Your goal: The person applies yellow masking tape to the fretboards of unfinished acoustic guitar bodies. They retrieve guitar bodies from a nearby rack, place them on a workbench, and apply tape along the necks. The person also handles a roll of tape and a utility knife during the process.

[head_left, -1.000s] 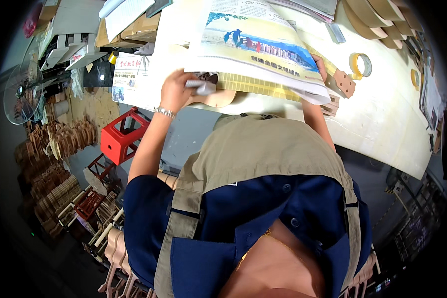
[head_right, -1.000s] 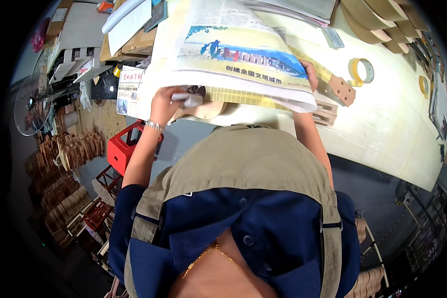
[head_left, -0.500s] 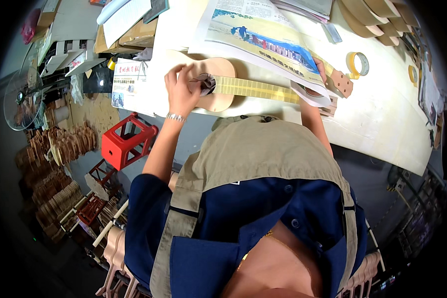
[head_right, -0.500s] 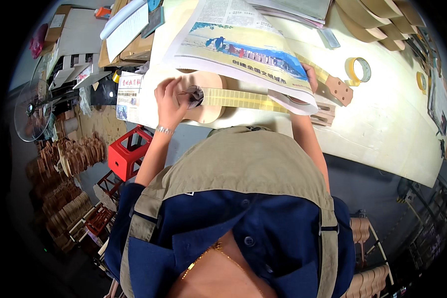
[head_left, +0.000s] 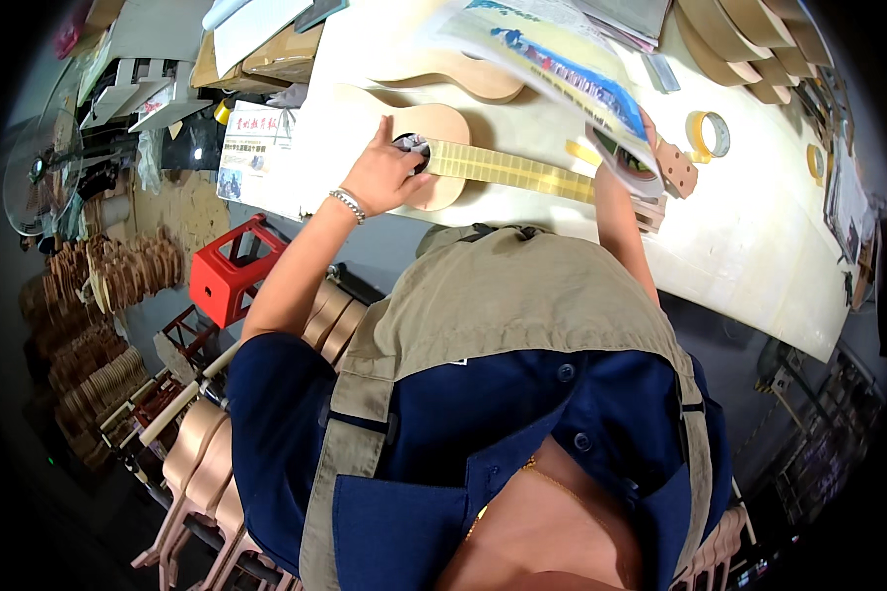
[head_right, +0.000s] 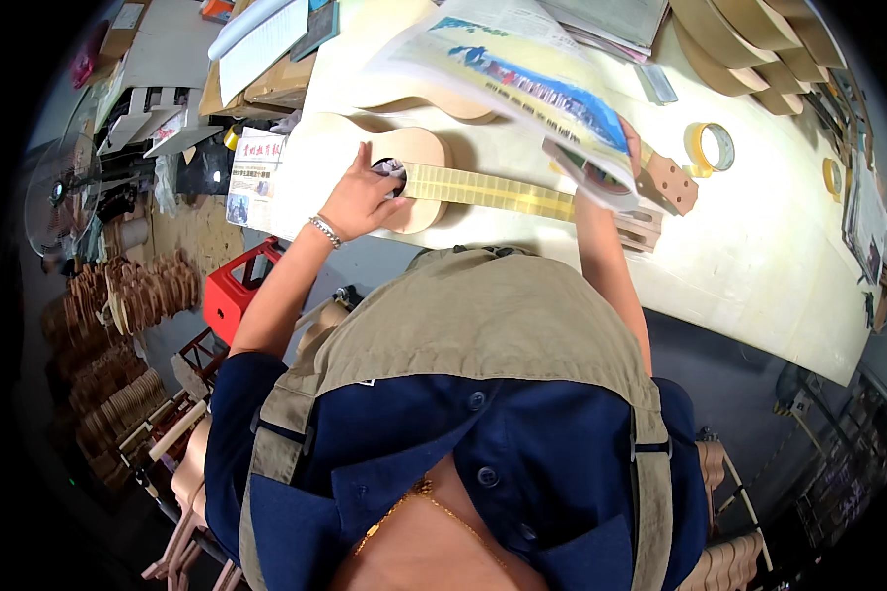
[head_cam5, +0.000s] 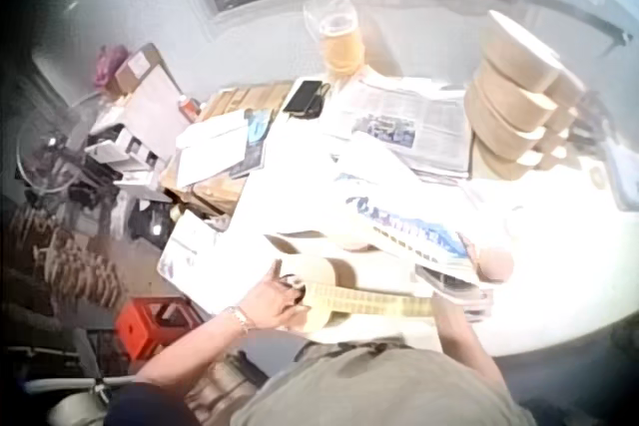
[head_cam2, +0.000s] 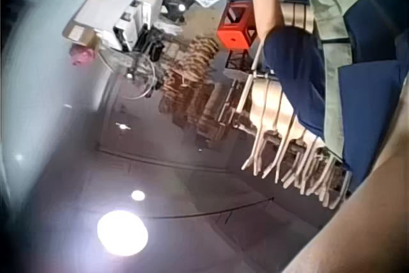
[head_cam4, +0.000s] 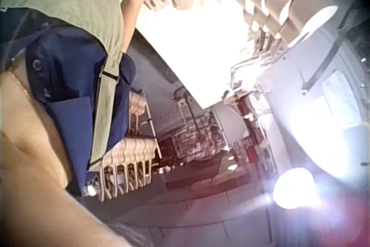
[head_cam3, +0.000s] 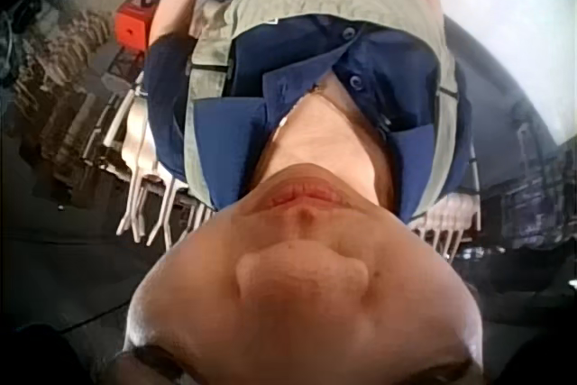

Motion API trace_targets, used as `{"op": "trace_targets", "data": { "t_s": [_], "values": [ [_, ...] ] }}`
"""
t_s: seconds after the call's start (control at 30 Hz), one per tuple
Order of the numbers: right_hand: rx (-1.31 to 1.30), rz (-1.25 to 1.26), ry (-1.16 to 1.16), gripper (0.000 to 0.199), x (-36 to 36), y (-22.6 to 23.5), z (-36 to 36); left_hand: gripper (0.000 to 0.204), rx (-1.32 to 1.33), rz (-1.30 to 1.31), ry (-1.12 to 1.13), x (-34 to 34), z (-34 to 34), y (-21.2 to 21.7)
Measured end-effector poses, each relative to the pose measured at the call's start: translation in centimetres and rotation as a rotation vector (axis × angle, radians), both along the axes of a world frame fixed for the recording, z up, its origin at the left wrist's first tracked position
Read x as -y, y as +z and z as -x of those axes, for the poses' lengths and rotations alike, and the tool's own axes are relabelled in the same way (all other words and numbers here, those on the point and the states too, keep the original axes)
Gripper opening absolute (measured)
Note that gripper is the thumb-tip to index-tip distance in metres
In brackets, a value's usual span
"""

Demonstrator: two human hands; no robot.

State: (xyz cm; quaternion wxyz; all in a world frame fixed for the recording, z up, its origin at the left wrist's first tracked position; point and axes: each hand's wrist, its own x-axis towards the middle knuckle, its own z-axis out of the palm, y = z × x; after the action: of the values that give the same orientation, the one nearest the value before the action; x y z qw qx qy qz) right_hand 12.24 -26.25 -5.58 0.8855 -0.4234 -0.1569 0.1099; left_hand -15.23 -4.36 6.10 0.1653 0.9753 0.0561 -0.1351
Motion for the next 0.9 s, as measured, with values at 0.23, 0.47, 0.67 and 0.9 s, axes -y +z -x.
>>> {"op": "trace_targets", "data": {
  "t_s": [0.23,0.47,0.67,0.9],
  "values": [
    [-0.089,-0.086,-0.014,0.026,-1.3,5.4,0.5,0.024,0.495,-0.1,0.226,-1.4,3.6,2.3],
    [-0.196,-0.211,0.116,0.028,-2.0,4.5,2.3,0.007,0.399,-0.255,0.048,-0.8,2.8,-1.3],
    [0.127,0.076,-0.068,0.025,-2.6,6.5,3.3,0.017,0.048,-0.248,-0.33,-2.1,0.0,1.9],
    [0.971,0.651,-0.416,0.053,-5.1,14.4,3.9,0.102,0.765,0.626,0.615,-1.1,-2.7,5.8]
  ]
}}
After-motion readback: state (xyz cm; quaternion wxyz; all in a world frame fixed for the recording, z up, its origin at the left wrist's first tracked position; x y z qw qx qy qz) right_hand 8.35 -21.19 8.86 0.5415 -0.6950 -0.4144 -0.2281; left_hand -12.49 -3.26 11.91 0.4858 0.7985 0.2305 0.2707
